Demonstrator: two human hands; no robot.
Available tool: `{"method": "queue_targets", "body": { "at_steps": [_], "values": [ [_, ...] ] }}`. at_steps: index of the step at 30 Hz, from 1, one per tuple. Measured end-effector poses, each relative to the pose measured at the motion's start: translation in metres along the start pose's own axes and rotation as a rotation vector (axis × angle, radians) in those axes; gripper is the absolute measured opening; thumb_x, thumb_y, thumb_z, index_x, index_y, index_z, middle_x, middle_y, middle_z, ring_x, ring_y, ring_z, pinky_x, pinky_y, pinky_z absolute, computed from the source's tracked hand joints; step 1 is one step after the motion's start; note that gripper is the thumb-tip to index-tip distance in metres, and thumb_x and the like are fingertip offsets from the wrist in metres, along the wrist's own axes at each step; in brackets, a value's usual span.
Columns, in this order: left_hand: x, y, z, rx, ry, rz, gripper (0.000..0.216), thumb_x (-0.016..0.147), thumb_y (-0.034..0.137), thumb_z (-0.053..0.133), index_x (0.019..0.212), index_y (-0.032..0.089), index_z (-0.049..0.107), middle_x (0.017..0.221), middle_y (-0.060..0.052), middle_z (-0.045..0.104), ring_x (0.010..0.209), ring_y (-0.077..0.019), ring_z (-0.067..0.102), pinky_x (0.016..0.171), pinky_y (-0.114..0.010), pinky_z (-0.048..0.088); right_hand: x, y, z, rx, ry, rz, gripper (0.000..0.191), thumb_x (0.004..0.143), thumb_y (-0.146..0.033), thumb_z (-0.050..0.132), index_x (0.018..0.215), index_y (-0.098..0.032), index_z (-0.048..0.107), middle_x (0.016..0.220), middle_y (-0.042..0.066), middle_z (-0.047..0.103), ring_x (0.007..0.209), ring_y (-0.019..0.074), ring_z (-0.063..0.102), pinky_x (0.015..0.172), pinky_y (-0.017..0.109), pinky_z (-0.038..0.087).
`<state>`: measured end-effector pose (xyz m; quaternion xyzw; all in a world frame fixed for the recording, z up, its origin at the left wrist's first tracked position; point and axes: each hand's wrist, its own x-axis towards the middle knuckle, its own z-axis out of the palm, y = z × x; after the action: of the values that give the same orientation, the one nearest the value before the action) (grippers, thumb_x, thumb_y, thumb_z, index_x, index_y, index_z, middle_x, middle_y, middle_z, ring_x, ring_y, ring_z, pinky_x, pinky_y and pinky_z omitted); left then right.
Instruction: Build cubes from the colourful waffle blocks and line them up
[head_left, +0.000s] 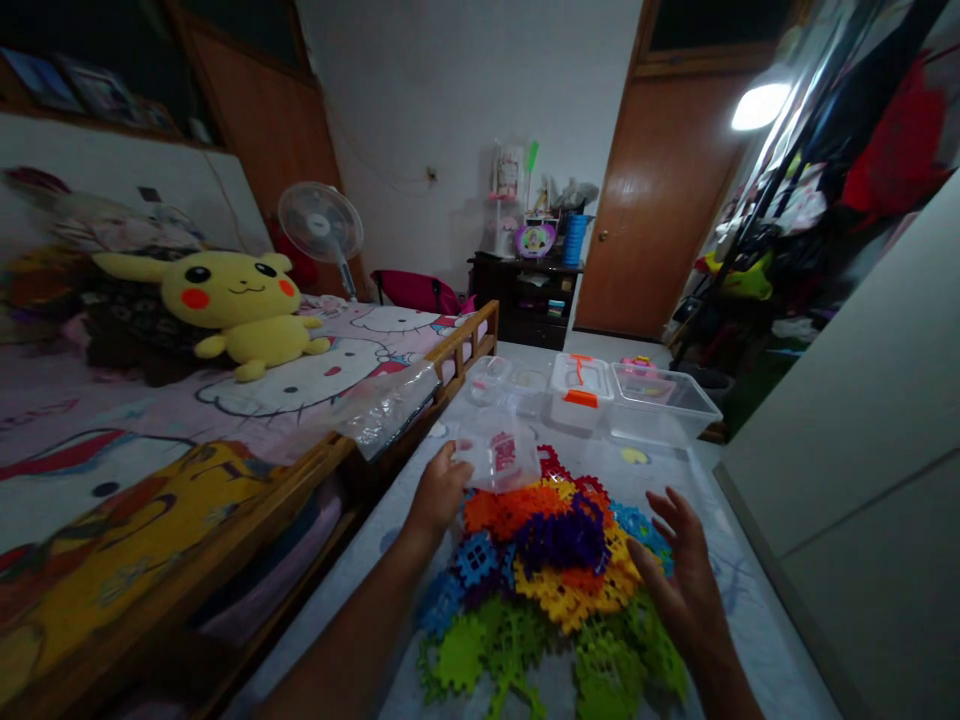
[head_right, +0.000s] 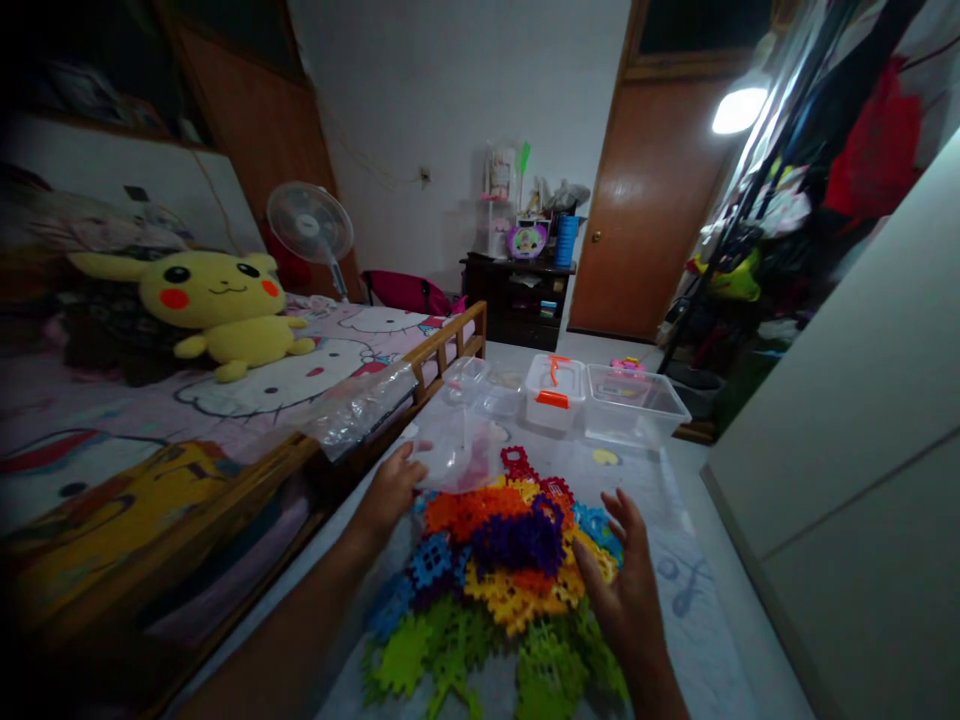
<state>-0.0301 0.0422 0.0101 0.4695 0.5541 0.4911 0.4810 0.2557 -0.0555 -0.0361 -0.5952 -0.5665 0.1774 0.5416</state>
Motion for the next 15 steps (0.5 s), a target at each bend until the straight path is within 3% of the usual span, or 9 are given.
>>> {"method": "queue_targets", "body": {
  "at_steps": [3, 6, 10, 15],
  "values": [
    [0.035, -0.009, -0.020, 0.216, 0.113, -0.037, 0.036, 0.070, 0.021, 0.049, 0.104, 0.017, 0.058, 0.055, 0.006, 0.050, 0.042, -0.0098, 0.046, 0.043, -0.018, 0.032, -0.003, 0.017, 0.002, -0.091, 0.114, 0.026, 0.071, 0.082, -0.046, 0.060, 0.142, -0.023, 0.031, 0.135, 0.015, 0.049, 0.118, 0.0305, 0.052, 0.096, 0.051, 0.043],
    [0.057, -0.014, -0.027, 0.264, 0.159, -0.072, 0.030, 0.072, 0.021, 0.049, 0.101, 0.015, 0.058, 0.052, 0.005, 0.049, 0.041, -0.0103, 0.045, 0.041, -0.018, 0.032, -0.006, 0.025, 0.004, -0.146, 0.158, 0.075, 0.071, 0.081, -0.049, 0.058, 0.141, -0.021, 0.034, 0.133, 0.016, 0.050, 0.110, 0.0309, 0.056, 0.088, 0.049, 0.048],
    [0.073, -0.022, -0.022, 0.284, 0.218, -0.093, 0.032, 0.075, 0.021, 0.051, 0.106, 0.015, 0.054, 0.055, 0.005, 0.051, 0.042, -0.0104, 0.050, 0.043, -0.018, 0.035, -0.005, 0.031, 0.002, -0.205, 0.193, 0.109, 0.067, 0.081, -0.051, 0.056, 0.138, -0.020, 0.039, 0.131, 0.016, 0.052, 0.106, 0.0311, 0.057, 0.084, 0.046, 0.049],
    [0.082, -0.037, -0.011, 0.303, 0.255, -0.088, 0.042, 0.080, 0.029, 0.052, 0.119, 0.015, 0.047, 0.059, 0.004, 0.054, 0.044, -0.0134, 0.054, 0.045, -0.022, 0.041, -0.003, 0.042, -0.001, -0.294, 0.134, 0.037, 0.055, 0.083, -0.052, 0.051, 0.126, -0.017, 0.051, 0.127, 0.015, 0.054, 0.113, 0.0317, 0.055, 0.096, 0.050, 0.043]
  ]
}}
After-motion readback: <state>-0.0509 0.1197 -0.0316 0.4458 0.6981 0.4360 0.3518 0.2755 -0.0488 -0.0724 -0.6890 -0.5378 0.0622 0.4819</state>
